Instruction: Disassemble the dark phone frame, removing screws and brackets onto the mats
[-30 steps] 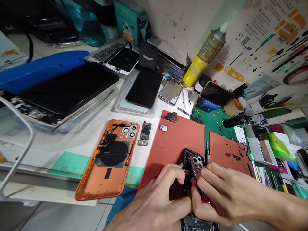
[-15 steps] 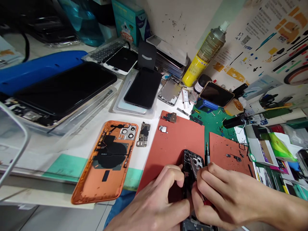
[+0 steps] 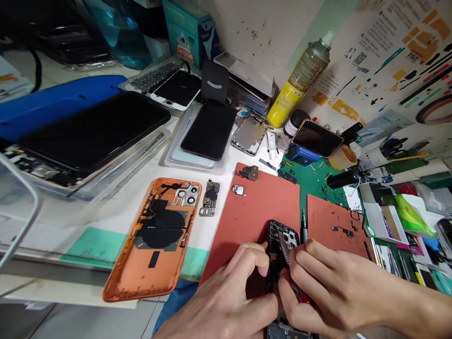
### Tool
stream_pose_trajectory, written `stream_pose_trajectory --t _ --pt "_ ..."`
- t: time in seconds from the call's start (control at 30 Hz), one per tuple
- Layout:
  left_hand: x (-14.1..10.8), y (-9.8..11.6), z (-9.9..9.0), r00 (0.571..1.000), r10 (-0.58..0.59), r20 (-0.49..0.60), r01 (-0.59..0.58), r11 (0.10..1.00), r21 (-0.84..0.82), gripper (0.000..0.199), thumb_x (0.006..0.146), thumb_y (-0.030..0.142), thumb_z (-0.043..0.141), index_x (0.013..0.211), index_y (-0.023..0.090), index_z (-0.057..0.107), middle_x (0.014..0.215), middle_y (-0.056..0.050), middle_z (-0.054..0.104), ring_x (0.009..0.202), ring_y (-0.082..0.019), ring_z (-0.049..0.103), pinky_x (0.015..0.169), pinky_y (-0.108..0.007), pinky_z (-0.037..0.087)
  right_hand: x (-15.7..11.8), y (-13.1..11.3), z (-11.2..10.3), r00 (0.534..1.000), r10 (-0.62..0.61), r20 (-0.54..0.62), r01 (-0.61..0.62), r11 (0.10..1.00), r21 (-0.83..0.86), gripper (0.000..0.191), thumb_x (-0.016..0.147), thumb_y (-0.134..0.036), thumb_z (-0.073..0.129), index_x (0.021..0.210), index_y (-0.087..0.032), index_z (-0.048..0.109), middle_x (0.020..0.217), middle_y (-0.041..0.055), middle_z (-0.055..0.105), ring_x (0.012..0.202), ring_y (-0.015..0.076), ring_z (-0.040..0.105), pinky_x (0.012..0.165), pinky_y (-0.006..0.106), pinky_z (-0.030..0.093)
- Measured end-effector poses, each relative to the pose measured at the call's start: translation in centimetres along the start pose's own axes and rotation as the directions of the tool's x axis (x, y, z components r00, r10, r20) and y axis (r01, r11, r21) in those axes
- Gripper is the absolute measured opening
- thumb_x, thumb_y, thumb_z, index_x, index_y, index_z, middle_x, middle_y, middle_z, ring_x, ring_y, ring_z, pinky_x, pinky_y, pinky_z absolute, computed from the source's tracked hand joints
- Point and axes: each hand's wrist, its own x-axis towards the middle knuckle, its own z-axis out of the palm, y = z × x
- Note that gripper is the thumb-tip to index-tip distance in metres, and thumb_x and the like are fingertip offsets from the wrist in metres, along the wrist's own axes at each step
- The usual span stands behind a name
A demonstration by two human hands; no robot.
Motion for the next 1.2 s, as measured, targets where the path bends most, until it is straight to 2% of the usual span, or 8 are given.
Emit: stream_pose_trajectory --t 0.13,0.27,0.4,0.5,0.63,0.93,1.07,1.2 --pt "-0.08 -0.87 0.27 0.997 0.08 0.011 -0.08 0.996 0.025 0.027 0.087 0.005 0.054 0.103 0.027 0.054 0.117 -0.005 0.046 0.102 -0.019 0.055 0.079 -0.022 0.053 -0.06 0.01 0.09 1.0 -0.009 -0.003 0.009 1.0 0.012 0.018 0.105 -0.021 0.054 0.108 -0.017 0.071 0.077 0.0032 0.067 0.072 0.0227 0.06 0.074 0.042 0.044" --pt "-0.13 -0.98 0.34 0.998 0.066 0.003 -0.067 0.998 0.022 0.027 0.088 0.006 0.056 0.105 0.027 0.055 0.117 -0.005 0.044 0.103 -0.019 0.054 0.081 -0.023 0.054 -0.08 -0.02 0.15 1.0 0.017 -0.013 -0.017 1.0 0.022 0.015 0.102 -0.018 0.056 0.106 -0.018 0.071 0.069 -0.0007 0.061 0.062 0.0211 0.053 0.066 0.04 0.039" --pt "0.03 -0.41 -0.01 0.999 0.045 0.017 -0.045 0.999 0.015 0.031 0.087 0.005 0.055 0.107 0.028 0.056 0.118 -0.005 0.044 0.103 -0.019 0.054 0.082 -0.024 0.054 -0.27 -0.09 0.17 0.999 0.026 -0.02 -0.026 1.0 0.013 0.015 0.101 -0.022 0.06 0.11 -0.016 0.07 0.075 0.0024 0.065 0.071 0.0226 0.058 0.072 0.042 0.042" --pt "0.1 -0.27 -0.16 1.0 0.017 0.019 -0.017 1.0 0.008 0.033 0.086 0.004 0.055 0.107 0.029 0.055 0.117 -0.004 0.045 0.102 -0.019 0.055 0.081 -0.022 0.053 -0.41 -0.17 0.21 1.0 0.026 -0.017 -0.026 1.0 0.006 0.011 0.098 -0.021 0.063 0.106 -0.017 0.068 0.068 -0.0016 0.057 0.063 0.0195 0.05 0.066 0.04 0.037" --pt "0.03 -0.71 0.08 0.997 0.074 -0.001 -0.074 0.997 -0.003 0.033 0.084 0.005 0.055 0.108 0.028 0.056 0.117 -0.006 0.044 0.105 -0.02 0.054 0.082 -0.023 0.054 -0.42 -0.24 0.29 0.999 0.027 -0.021 -0.027 1.0 0.006 0.013 0.1 -0.023 0.061 0.109 -0.016 0.069 0.073 0.0008 0.061 0.069 0.0215 0.056 0.072 0.041 0.042" --pt "0.04 -0.24 0.18 0.999 0.014 -0.033 -0.014 1.0 0.001 0.034 0.085 0.003 0.053 0.107 0.028 0.058 0.116 -0.005 0.047 0.105 -0.02 0.055 0.085 -0.024 0.055 -0.44 -0.26 0.25 0.998 0.05 -0.025 -0.05 0.999 0.016 0.016 0.1 -0.019 0.055 0.106 -0.019 0.07 0.068 -0.0007 0.059 0.062 0.0209 0.052 0.067 0.04 0.042" --pt "0.06 -0.7 0.17 0.997 0.082 -0.005 -0.082 0.997 0.006 0.032 0.085 0.007 0.056 0.108 0.028 0.058 0.116 -0.006 0.046 0.104 -0.021 0.056 0.081 -0.024 0.056 -0.27 -0.2 0.3 0.998 0.048 -0.04 -0.047 0.999 0.02 0.015 0.1 -0.02 0.057 0.106 -0.018 0.07 0.073 0.002 0.065 0.071 0.0228 0.059 0.074 0.041 0.046" --pt "0.2 -0.35 -0.37 0.998 0.058 0.015 -0.058 0.998 0.019 0.035 0.086 0.005 0.054 0.111 0.029 0.058 0.116 -0.006 0.047 0.102 -0.021 0.058 0.078 -0.024 0.055 -0.33 -0.17 0.19 0.998 0.064 -0.028 -0.064 0.998 0.015 0.012 0.099 -0.019 0.059 0.105 -0.019 0.069 0.067 -0.0007 0.061 0.062 0.0209 0.054 0.067 0.04 0.043"
